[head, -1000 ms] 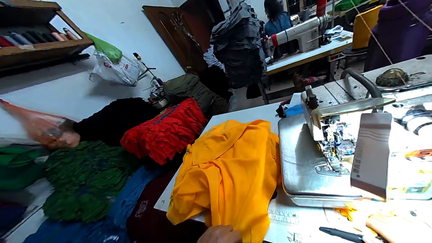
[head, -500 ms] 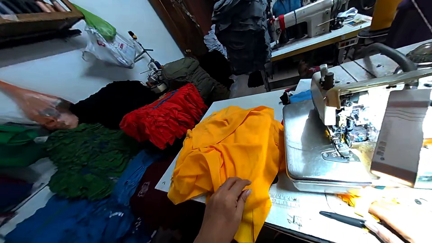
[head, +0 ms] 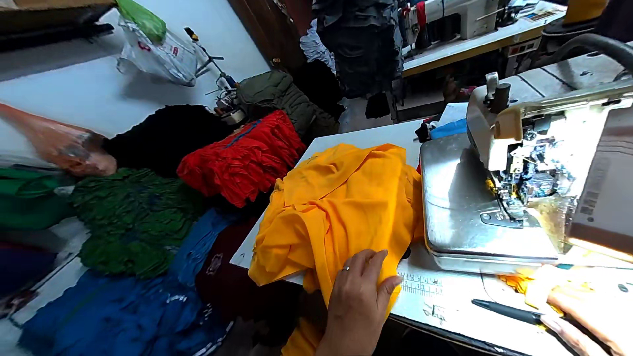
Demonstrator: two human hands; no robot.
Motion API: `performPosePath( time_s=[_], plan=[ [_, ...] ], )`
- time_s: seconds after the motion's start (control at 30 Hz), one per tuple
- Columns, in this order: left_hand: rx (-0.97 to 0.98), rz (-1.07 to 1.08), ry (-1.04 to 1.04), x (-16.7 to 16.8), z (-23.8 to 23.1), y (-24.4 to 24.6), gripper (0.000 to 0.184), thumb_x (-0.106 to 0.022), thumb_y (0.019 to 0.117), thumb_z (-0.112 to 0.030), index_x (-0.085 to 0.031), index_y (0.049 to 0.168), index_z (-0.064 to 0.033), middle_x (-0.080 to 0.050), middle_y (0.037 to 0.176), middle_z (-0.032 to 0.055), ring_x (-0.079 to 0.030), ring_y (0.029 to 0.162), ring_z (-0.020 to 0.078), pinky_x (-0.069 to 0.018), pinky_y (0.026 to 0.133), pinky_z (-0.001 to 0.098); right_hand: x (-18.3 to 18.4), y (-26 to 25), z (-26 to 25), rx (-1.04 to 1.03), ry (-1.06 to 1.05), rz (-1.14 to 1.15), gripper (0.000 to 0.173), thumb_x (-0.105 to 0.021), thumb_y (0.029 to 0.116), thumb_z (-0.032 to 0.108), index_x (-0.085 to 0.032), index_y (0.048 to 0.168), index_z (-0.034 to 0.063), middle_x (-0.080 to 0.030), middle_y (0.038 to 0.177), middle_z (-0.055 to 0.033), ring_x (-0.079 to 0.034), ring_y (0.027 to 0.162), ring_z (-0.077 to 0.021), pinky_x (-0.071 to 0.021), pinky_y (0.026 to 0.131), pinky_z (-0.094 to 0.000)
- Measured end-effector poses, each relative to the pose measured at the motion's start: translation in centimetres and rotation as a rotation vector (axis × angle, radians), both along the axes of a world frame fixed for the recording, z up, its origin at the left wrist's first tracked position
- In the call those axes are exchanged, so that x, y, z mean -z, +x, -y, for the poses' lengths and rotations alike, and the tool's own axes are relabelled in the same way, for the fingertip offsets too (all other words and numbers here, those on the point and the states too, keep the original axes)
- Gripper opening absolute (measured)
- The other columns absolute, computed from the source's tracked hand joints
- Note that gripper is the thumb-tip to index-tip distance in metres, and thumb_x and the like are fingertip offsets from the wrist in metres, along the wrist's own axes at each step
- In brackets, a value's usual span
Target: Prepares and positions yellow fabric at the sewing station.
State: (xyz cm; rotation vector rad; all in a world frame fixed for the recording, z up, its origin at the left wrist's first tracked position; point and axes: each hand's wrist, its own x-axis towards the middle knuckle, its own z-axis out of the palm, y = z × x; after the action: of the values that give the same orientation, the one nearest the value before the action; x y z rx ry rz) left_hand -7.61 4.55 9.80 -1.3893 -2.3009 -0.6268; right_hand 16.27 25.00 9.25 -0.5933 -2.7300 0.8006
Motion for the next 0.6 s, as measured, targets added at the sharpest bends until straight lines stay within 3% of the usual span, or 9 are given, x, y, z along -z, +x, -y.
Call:
performPosePath(
  time_s=[0.07, 0.2, 0.3, 0.4, 0.47, 0.6],
  plan=[
    [-0.011, -0.003, 0.025, -0.7, -0.6, -0.4, 0.043, -0.059, 0.0962, -0.037, -0.076, 0.115, -0.0018, -0.073, 0.107, 0.0184, -0.073, 0.093, 0.034, -0.0587, 0.076, 0.0452, -0.3, 0.0, 0.0, -0.012, -0.024, 0.027, 0.046, -0.046, 0.1075, 0.033, -0.069, 0.118, -0.0055, -0.069, 0.116, -0.0284, -0.065, 0.114, -0.0469, -0.0429, 0.104, -0.0599],
    [0.019, 0.002, 0.066, -1.8, 0.0, -0.1, 0.039, -0.057, 0.0988, -0.039, -0.076, 0.102, -0.0051, -0.071, 0.09, 0.0101, -0.068, 0.079, 0.0195, -0.0561, 0.069, 0.0291, -1.5, -0.5, 0.2, 0.008, -0.083, 0.102, 0.044, -0.046, 0.1074, 0.03, -0.069, 0.117, -0.0067, -0.07, 0.116, -0.0279, -0.064, 0.115, -0.0457, -0.0401, 0.106, -0.0591],
    [0.023, 0.043, -0.013, -1.0, 1.0, 0.7, 0.042, -0.06, 0.0962, -0.04, -0.077, 0.104, -0.0032, -0.073, 0.093, 0.0128, -0.071, 0.08, 0.0245, -0.0585, 0.068, 0.0354, -1.1, -0.3, 0.1, 0.017, -0.087, 0.111, 0.046, -0.046, 0.1075, 0.033, -0.069, 0.119, -0.0058, -0.069, 0.119, -0.0276, -0.063, 0.118, -0.0461, -0.04, 0.108, -0.059],
    [0.041, 0.03, -0.11, 0.0, 1.8, 0.7, 0.054, -0.068, 0.0862, -0.047, -0.075, 0.117, -0.0033, -0.073, 0.107, 0.018, -0.072, 0.091, 0.0357, -0.0585, 0.071, 0.0484, 2.1, 0.4, -0.9, -0.057, 0.039, -0.018, 0.043, -0.049, 0.1072, 0.032, -0.07, 0.114, -0.005, -0.07, 0.113, -0.0286, -0.066, 0.109, -0.0484, -0.047, 0.096, -0.0641],
    [0.054, 0.035, -0.156, 0.5, 2.4, 0.9, 0.061, -0.071, 0.082, -0.051, -0.074, 0.121, -0.0043, -0.072, 0.11, 0.0182, -0.071, 0.095, 0.0378, -0.0582, 0.072, 0.0512, 3.1, 0.6, -1.2, -0.081, 0.081, -0.062, 0.04, -0.051, 0.1067, 0.03, -0.07, 0.113, -0.0054, -0.07, 0.11, -0.0294, -0.067, 0.105, -0.0493, -0.0491, 0.092, -0.0656],
    [0.021, 0.02, -0.039, 0.5, 1.9, 0.2, 0.049, -0.062, 0.0924, -0.046, -0.076, 0.114, -0.0036, -0.074, 0.104, 0.0171, -0.073, 0.093, 0.0349, -0.0583, 0.075, 0.0488, 0.8, 0.1, -0.5, -0.01, 0.006, -0.004, 0.047, -0.046, 0.1063, 0.036, -0.07, 0.114, -0.0045, -0.071, 0.11, -0.0275, -0.067, 0.108, -0.0456, -0.0444, 0.101, -0.0605]
  ],
)
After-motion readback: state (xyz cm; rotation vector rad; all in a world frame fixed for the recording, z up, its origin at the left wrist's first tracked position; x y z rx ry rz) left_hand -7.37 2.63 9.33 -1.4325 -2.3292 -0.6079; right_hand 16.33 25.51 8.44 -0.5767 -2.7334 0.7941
